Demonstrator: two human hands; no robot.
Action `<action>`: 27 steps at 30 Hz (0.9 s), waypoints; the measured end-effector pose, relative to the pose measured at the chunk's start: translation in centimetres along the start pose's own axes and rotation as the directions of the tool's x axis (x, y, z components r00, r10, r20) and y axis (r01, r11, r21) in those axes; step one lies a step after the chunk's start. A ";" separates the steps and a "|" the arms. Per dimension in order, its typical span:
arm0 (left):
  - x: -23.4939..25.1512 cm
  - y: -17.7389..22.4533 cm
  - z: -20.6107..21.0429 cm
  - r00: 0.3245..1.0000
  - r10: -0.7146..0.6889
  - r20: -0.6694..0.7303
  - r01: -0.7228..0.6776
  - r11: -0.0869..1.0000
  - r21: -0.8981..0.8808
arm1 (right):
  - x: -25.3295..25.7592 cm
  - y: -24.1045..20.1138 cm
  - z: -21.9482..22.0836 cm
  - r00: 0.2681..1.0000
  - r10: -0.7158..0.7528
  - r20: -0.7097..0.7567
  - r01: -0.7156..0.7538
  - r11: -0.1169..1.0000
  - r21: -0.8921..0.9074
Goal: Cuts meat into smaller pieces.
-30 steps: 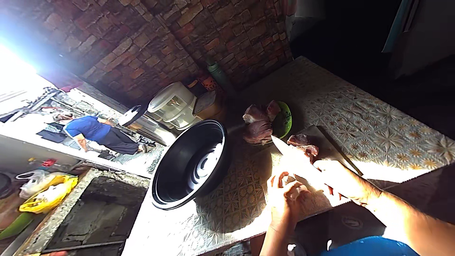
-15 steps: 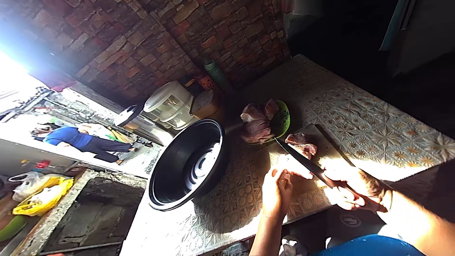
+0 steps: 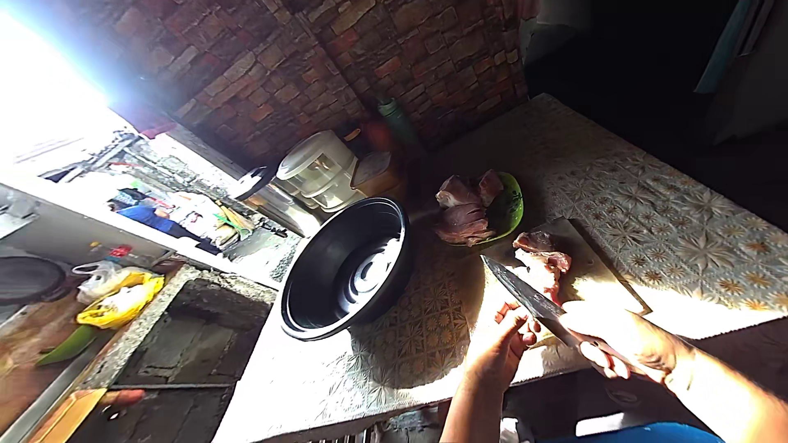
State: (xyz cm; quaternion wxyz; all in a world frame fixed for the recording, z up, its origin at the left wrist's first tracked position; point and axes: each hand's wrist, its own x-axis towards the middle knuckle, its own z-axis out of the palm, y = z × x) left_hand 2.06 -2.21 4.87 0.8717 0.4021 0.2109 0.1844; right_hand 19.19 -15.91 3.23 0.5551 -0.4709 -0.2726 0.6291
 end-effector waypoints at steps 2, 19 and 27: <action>0.0 0.3 0.2 0.996 -0.039 -0.076 0.042 0.999 0.033 | -0.2 -0.1 0.3 0.999 0.009 -0.046 -0.012 0.997 -0.078; 2.7 19.3 -7.5 0.490 0.822 -0.290 0.157 0.244 0.957 | -2.0 1.2 -5.5 0.565 -0.505 -0.652 0.272 0.861 -0.431; 4.3 8.8 -2.3 0.782 0.575 0.242 -0.110 -0.255 0.961 | -1.8 1.0 -6.2 0.634 -0.466 -0.617 0.235 0.876 -0.421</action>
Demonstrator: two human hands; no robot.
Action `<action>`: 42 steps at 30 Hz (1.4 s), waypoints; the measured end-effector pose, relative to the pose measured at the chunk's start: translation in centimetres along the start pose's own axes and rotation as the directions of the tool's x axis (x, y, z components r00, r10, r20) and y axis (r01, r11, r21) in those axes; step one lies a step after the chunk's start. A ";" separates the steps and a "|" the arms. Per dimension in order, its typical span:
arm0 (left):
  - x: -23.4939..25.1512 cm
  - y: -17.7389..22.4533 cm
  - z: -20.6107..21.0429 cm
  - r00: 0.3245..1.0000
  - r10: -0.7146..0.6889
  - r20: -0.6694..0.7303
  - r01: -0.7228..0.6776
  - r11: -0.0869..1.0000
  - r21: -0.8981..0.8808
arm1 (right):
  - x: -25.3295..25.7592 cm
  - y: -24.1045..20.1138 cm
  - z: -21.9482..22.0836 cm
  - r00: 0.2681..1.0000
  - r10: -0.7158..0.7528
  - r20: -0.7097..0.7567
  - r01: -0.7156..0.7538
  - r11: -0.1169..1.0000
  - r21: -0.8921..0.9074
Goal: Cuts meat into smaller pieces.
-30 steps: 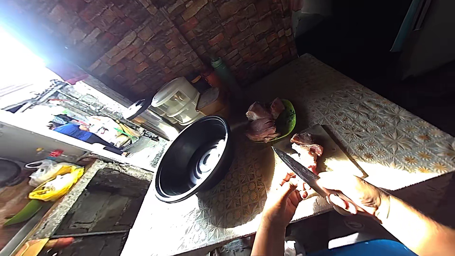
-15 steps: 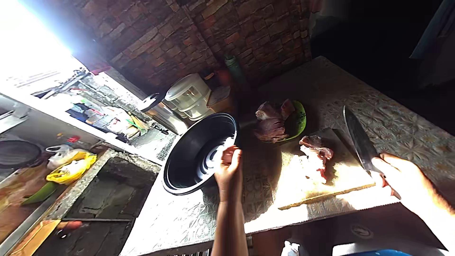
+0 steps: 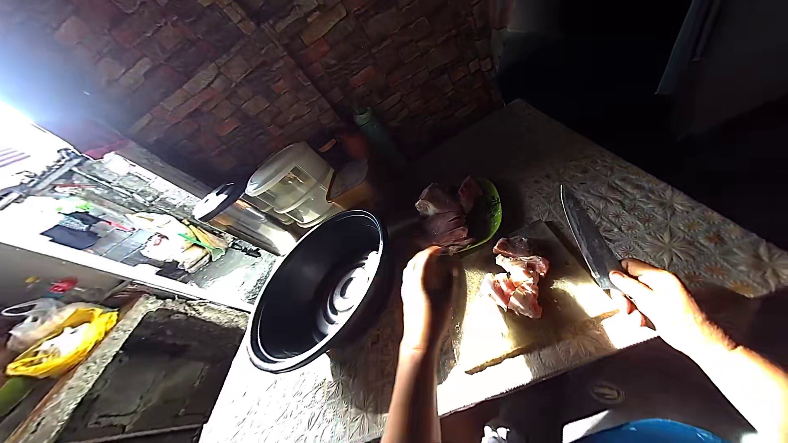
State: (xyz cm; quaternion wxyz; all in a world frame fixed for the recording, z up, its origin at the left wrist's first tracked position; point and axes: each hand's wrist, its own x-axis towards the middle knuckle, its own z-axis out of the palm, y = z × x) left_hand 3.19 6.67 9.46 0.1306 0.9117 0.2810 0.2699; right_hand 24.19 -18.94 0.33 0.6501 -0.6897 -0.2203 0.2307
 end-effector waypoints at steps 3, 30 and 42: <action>-1.9 3.7 4.0 0.956 0.066 0.284 -0.040 0.995 -0.096 | 0.0 0.6 -0.1 0.999 -0.035 0.017 0.036 0.998 -0.051; -9.1 0.6 4.1 0.960 0.123 0.252 -0.101 0.990 -0.098 | -3.2 -1.4 1.7 0.882 -0.389 0.265 0.468 0.790 -0.396; -10.2 1.1 5.3 0.996 -0.062 0.071 0.069 0.993 -0.091 | -7.5 -2.4 3.5 0.654 -0.559 0.509 0.734 0.306 -0.606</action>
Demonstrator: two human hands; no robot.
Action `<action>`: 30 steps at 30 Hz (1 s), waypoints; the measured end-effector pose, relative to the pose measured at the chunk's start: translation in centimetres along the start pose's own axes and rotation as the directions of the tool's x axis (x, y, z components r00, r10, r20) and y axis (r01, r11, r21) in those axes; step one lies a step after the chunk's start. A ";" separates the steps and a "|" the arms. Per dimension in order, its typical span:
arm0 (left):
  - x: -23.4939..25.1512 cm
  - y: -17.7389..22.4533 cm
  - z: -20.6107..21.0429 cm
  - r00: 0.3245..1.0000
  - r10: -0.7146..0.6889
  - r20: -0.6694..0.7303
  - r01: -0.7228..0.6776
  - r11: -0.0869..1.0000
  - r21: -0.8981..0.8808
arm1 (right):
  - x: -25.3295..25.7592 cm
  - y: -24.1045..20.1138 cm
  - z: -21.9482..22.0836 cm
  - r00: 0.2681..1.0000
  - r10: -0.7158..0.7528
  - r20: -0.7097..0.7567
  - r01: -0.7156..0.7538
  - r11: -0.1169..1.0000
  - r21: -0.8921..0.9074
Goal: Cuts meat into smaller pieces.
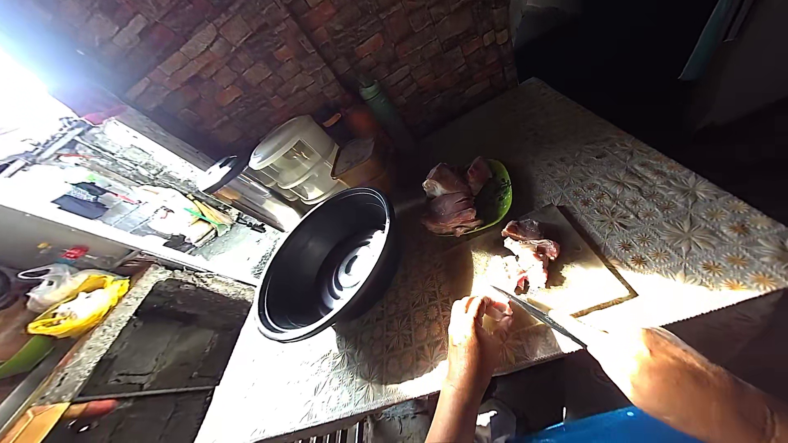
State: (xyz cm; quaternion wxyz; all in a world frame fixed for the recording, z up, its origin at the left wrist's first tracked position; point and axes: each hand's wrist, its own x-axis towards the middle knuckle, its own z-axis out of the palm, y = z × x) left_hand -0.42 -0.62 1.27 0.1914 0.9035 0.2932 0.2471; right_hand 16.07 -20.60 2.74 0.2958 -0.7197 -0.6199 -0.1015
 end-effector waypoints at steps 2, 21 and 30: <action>-0.1 -0.2 0.3 0.999 0.030 -0.030 -0.029 1.000 0.011 | 0.1 -0.4 -0.4 1.000 -0.008 0.015 0.008 1.000 -0.003; 0.9 0.0 0.6 0.991 0.135 0.012 -0.136 0.990 0.042 | 8.5 -3.4 -4.8 0.437 0.228 0.870 -0.221 0.965 -0.143; 0.2 -0.5 1.0 0.986 0.147 -0.079 -0.146 0.989 0.028 | 9.2 -3.6 -0.1 0.588 0.146 0.796 -0.214 0.977 -0.020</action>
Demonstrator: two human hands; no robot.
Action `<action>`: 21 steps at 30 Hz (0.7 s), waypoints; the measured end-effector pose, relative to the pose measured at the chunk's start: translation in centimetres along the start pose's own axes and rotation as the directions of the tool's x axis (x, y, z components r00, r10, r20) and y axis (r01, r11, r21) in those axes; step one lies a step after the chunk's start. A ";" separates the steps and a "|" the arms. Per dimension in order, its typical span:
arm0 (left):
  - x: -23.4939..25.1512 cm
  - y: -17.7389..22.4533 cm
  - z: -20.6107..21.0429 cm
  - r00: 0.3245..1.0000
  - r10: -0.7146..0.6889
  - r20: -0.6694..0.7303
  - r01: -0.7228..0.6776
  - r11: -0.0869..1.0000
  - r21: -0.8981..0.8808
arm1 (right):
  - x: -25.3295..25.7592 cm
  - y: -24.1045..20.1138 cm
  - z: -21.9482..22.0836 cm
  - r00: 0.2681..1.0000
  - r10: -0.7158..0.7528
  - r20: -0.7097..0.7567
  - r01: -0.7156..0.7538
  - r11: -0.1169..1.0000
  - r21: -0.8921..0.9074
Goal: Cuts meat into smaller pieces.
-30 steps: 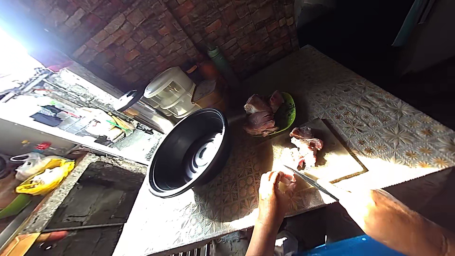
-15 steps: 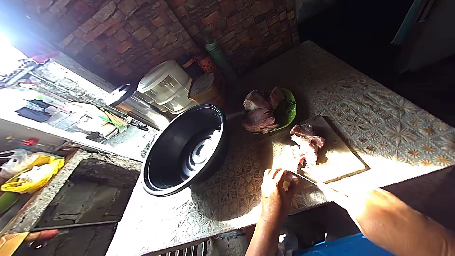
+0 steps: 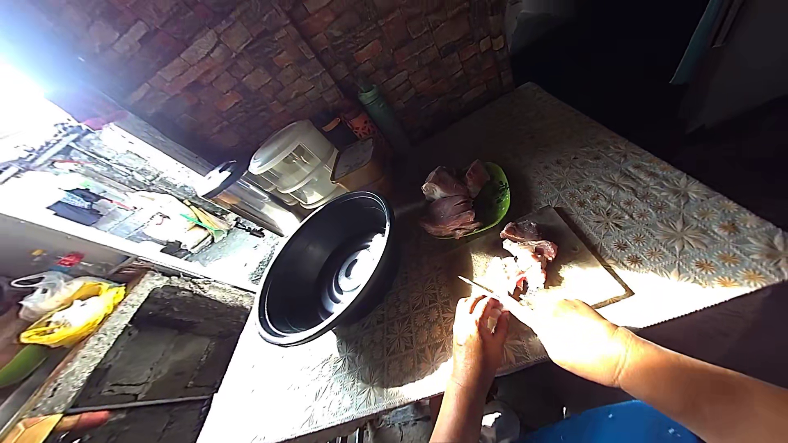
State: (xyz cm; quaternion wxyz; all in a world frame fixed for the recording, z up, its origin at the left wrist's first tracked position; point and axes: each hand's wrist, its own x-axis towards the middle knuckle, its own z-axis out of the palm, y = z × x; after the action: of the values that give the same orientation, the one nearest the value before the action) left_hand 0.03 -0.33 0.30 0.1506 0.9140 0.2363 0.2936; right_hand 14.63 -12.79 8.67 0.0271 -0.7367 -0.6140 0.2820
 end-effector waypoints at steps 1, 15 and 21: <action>-0.1 -0.2 -0.3 0.999 -0.007 -0.031 0.008 1.000 0.006 | -0.5 0.0 0.3 1.000 -0.008 -0.017 0.008 1.000 -0.006; 0.5 -0.6 -1.5 0.997 -0.070 -0.018 0.068 0.993 -0.098 | -1.5 4.5 3.8 0.764 -0.115 -0.634 0.201 0.977 0.066; 0.0 0.3 -0.3 0.981 -0.173 -0.083 0.181 0.978 0.104 | -0.7 4.9 5.2 0.677 -0.147 -0.721 0.268 0.962 0.055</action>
State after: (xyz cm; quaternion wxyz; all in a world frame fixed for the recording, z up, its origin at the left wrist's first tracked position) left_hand -0.08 -0.51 0.63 0.1162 0.8847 0.3382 0.2990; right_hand 16.59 -16.23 2.63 0.3513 -0.7089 -0.6114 0.0183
